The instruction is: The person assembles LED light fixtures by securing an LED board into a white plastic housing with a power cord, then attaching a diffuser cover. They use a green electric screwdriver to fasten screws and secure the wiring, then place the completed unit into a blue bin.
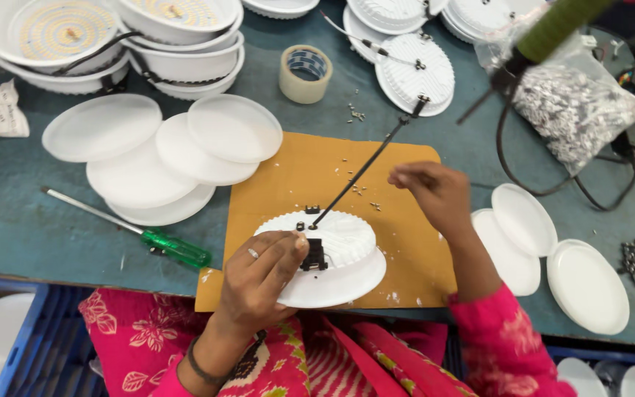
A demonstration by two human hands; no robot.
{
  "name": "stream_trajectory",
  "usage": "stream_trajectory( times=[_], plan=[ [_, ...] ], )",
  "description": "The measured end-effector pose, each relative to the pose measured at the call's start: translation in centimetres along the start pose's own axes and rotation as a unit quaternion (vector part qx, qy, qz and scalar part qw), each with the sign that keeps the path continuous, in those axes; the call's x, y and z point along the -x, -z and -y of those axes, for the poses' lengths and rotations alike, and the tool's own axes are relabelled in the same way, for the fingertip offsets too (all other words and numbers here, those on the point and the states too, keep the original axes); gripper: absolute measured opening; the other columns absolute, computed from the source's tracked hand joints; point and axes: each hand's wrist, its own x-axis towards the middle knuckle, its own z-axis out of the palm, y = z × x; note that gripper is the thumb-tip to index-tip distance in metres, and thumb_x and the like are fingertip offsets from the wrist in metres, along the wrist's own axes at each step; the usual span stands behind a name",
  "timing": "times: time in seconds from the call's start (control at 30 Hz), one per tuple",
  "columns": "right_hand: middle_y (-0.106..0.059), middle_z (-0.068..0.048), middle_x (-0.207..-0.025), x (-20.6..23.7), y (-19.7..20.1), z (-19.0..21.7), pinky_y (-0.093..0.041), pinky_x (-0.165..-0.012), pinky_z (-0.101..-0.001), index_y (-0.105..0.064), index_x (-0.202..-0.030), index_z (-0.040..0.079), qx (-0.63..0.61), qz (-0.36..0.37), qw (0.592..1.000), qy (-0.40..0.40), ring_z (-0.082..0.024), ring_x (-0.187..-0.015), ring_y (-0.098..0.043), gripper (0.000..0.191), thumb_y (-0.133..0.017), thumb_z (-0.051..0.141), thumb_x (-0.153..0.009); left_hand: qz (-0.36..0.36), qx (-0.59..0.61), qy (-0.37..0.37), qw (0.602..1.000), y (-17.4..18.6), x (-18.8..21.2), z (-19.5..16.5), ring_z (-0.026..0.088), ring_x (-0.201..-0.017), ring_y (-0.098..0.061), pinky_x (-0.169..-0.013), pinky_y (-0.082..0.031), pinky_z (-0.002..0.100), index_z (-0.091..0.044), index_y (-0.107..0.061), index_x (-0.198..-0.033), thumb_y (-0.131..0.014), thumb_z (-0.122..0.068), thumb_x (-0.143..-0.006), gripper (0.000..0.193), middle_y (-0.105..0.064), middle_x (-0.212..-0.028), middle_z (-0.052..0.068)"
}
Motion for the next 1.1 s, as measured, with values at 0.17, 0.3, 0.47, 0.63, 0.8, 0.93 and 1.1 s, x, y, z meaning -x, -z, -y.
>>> stream_trajectory(
  times=[0.17, 0.3, 0.47, 0.63, 0.8, 0.93, 1.1],
  plan=[
    [-0.077, -0.014, -0.087, -1.7, 3.9, -2.3, -0.058, -0.07, -0.0328, -0.077, -0.1, 0.002, 0.306, -0.083, 0.947, -0.058, -0.022, -0.076, -0.075, 0.014, -0.076, 0.008, -0.088, 0.021, -0.014, 0.009, 1.0, -0.2, -0.6, -1.0, 0.038, -0.098, -0.071, -0.084, -0.058, 0.048, 0.0, -0.053, -0.141, -0.079, -0.016, -0.081, 0.068, -0.07, -0.108, 0.019],
    [-0.075, -0.015, -0.081, -1.6, 8.6, -2.4, -0.056, -0.071, -0.0377, -0.078, -0.091, 0.002, 0.389, -0.121, 0.897, -0.168, -0.027, -0.073, -0.074, 0.015, -0.08, 0.015, -0.086, 0.055, -0.032, 0.009, 0.998, -0.9, -2.3, -1.5, 0.037, -0.095, -0.07, -0.083, -0.057, 0.047, -0.003, -0.054, -0.138, -0.085, -0.028, -0.079, 0.072, -0.07, -0.105, 0.018],
    [-0.075, -0.017, -0.086, -1.2, 10.1, -2.0, -0.056, -0.074, -0.0415, -0.079, -0.094, 0.005, 0.413, 0.005, 0.902, -0.123, -0.032, -0.078, -0.073, 0.015, -0.075, 0.015, -0.082, 0.11, -0.081, 0.037, 0.99, -2.1, -4.5, -1.9, 0.032, -0.09, -0.069, -0.082, -0.056, 0.045, -0.003, -0.055, -0.144, -0.076, -0.008, -0.066, 0.081, -0.069, -0.098, 0.012],
    [-0.073, -0.019, -0.086, -1.1, 9.3, -1.7, -0.056, -0.075, -0.0447, -0.08, -0.094, 0.007, 0.451, 0.045, 0.882, -0.127, -0.036, -0.078, -0.071, 0.016, -0.076, 0.018, -0.083, 0.134, -0.103, 0.038, 0.985, -2.8, -5.6, -2.0, 0.031, -0.088, -0.068, -0.08, -0.054, 0.045, -0.006, -0.053, -0.147, -0.069, -0.001, -0.059, 0.09, -0.068, -0.094, 0.011],
    [-0.074, -0.017, -0.083, -0.8, 9.0, -3.4, -0.056, -0.077, -0.0459, -0.081, -0.089, 0.009, 0.517, 0.048, 0.85, -0.093, -0.036, -0.078, -0.07, 0.013, -0.077, 0.019, -0.083, 0.141, -0.097, 0.041, 0.984, -2.6, -5.9, -2.1, 0.03, -0.082, -0.066, -0.074, -0.053, 0.044, -0.006, -0.051, -0.149, -0.072, -0.007, -0.059, 0.092, -0.063, -0.087, 0.009],
    [-0.075, -0.015, -0.081, -1.3, 9.2, -4.7, -0.057, -0.074, -0.0425, -0.079, -0.091, 0.007, 0.493, 0.038, 0.864, -0.096, -0.032, -0.075, -0.072, 0.016, -0.074, 0.019, -0.08, 0.14, -0.106, 0.043, 0.983, -2.7, -5.9, -2.3, 0.028, -0.077, -0.064, -0.069, -0.051, 0.042, -0.007, -0.053, -0.149, -0.071, -0.006, -0.066, 0.084, -0.063, -0.087, 0.007],
    [-0.075, -0.013, -0.079, -0.1, 8.5, -1.7, -0.057, -0.068, -0.0354, -0.076, -0.093, 0.001, 0.379, -0.052, 0.916, -0.121, -0.024, -0.07, -0.073, 0.017, -0.073, 0.015, -0.083, 0.137, -0.117, 0.054, 0.982, -3.0, -6.0, -2.3, 0.026, -0.071, -0.063, -0.063, -0.049, 0.041, -0.011, -0.055, -0.149, -0.07, -0.005, -0.074, 0.077, -0.062, -0.082, 0.006]
  ],
)
